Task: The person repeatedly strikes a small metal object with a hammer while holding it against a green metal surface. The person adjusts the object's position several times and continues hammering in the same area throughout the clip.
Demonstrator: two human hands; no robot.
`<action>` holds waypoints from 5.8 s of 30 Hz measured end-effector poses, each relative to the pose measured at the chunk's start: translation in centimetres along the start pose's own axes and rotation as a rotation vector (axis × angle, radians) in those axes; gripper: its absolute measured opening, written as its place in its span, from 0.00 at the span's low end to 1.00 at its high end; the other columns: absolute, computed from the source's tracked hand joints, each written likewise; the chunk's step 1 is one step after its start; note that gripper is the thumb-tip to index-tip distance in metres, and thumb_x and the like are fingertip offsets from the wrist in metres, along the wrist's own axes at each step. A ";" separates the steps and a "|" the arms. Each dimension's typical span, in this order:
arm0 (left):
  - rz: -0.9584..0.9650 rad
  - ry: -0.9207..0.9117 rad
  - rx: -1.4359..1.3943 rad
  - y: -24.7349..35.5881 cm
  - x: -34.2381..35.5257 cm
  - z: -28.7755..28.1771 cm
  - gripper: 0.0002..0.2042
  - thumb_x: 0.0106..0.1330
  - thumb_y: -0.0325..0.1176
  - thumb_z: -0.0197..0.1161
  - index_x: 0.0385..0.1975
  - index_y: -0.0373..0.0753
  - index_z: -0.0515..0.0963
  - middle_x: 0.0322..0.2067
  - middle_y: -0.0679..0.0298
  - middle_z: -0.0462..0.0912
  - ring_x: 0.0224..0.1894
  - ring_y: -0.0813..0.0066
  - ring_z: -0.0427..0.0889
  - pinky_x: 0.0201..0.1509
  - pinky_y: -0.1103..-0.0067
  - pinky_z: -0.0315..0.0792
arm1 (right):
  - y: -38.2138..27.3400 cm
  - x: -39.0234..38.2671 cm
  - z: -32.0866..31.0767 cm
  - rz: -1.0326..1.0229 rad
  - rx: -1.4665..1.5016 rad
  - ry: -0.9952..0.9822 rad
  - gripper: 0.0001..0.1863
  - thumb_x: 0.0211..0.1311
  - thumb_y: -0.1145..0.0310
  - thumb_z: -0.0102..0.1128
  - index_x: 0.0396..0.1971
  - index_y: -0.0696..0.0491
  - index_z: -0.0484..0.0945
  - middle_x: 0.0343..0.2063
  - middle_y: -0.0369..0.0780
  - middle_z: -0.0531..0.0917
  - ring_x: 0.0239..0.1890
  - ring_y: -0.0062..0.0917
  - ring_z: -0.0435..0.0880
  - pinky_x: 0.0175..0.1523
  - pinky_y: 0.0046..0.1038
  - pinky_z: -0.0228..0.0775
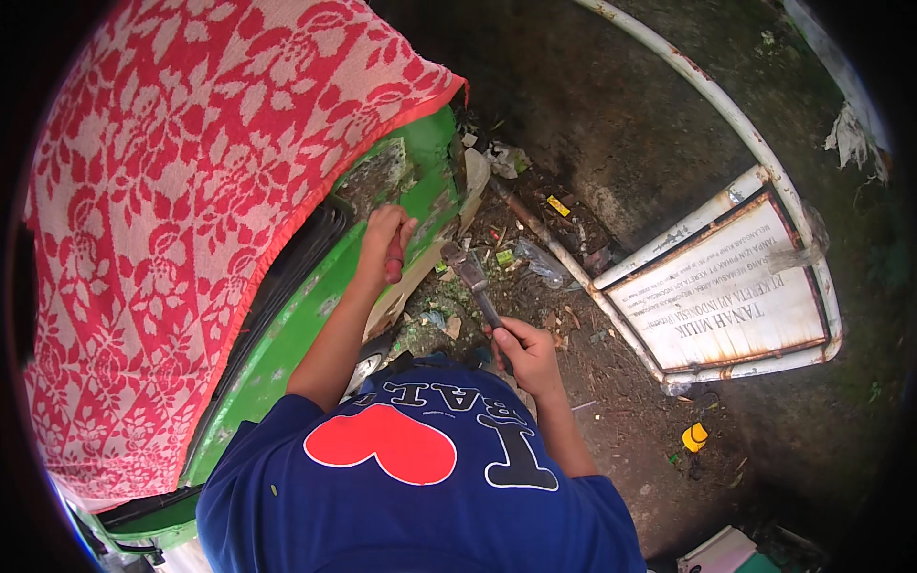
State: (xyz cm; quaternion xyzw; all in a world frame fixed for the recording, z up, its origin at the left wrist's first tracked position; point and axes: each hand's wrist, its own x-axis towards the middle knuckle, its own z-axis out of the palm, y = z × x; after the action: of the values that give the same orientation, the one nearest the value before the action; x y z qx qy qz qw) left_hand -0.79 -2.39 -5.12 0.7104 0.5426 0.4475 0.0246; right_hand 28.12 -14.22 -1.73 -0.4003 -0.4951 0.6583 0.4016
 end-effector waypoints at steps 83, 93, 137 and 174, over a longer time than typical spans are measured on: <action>-0.061 -0.066 -0.117 0.8 2.7 -0.1 0.11 0.65 0.28 0.61 0.24 0.33 0.66 0.22 0.53 0.68 0.26 0.49 0.71 0.30 0.61 0.64 | 0.8 2.1 -0.2 -0.013 -0.057 0.096 0.14 0.73 0.64 0.55 0.41 0.61 0.79 0.22 0.34 0.77 0.21 0.15 0.74 0.27 0.20 0.68; -0.098 -0.108 -0.042 1.0 3.7 1.0 0.12 0.67 0.33 0.59 0.24 0.35 0.68 0.23 0.52 0.71 0.29 0.47 0.74 0.32 0.59 0.66 | -2.1 0.8 1.3 -0.361 -0.294 0.089 0.14 0.71 0.65 0.57 0.43 0.62 0.80 0.20 0.33 0.77 0.21 0.13 0.75 0.27 0.19 0.66; -0.144 0.029 -0.093 0.7 -0.4 0.8 0.12 0.66 0.31 0.61 0.25 0.34 0.67 0.25 0.53 0.69 0.30 0.49 0.72 0.34 0.61 0.66 | -0.7 2.4 0.7 -0.183 -0.073 0.083 0.16 0.74 0.60 0.52 0.43 0.61 0.77 0.19 0.35 0.76 0.20 0.16 0.74 0.27 0.20 0.66; -0.126 0.152 -0.181 0.2 1.1 1.6 0.11 0.68 0.25 0.59 0.26 0.32 0.64 0.23 0.51 0.62 0.25 0.51 0.64 0.29 0.68 0.63 | -1.3 2.7 1.9 -0.521 -0.668 -0.098 0.13 0.64 0.66 0.61 0.41 0.61 0.81 0.25 0.45 0.82 0.23 0.36 0.82 0.30 0.30 0.72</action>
State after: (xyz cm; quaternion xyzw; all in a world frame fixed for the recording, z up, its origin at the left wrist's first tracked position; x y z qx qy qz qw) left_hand 0.45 -0.87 -5.24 0.6339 0.5439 0.5447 0.0756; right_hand 25.56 -12.12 -0.43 -0.3380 -0.7842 0.3565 0.3790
